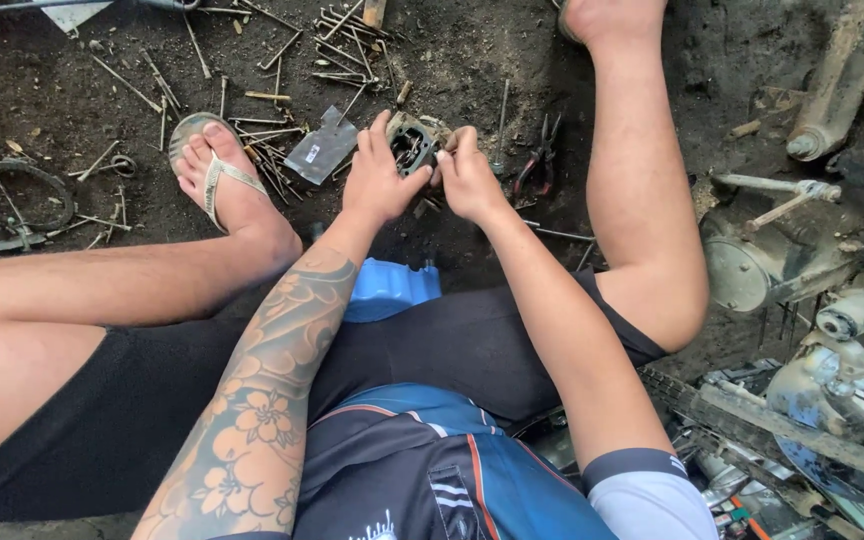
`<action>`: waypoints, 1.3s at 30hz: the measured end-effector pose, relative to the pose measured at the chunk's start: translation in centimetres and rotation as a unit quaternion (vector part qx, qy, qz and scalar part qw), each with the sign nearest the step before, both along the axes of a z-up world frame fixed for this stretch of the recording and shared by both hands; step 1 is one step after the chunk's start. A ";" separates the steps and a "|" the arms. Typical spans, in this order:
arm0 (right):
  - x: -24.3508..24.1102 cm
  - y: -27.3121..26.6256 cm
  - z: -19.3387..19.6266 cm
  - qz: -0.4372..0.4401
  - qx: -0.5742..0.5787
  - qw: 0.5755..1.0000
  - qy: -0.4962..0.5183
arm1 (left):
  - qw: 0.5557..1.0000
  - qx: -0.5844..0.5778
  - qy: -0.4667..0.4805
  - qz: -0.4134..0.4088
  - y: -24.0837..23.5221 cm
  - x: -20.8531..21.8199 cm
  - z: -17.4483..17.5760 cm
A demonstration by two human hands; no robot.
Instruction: Cleaning and inspecting a motorcycle engine head using a pick and pliers to remove debris and check components.
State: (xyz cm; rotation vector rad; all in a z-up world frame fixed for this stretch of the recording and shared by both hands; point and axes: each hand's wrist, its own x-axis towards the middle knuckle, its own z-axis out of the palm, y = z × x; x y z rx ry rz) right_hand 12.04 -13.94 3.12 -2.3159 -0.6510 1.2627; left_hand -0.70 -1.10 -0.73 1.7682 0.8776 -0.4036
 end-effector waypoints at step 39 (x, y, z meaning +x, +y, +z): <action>-2.2 -1.5 0.4 0.014 -0.071 0.985 -0.156 | 0.999 0.029 0.003 -0.016 -1.0 0.2 -0.1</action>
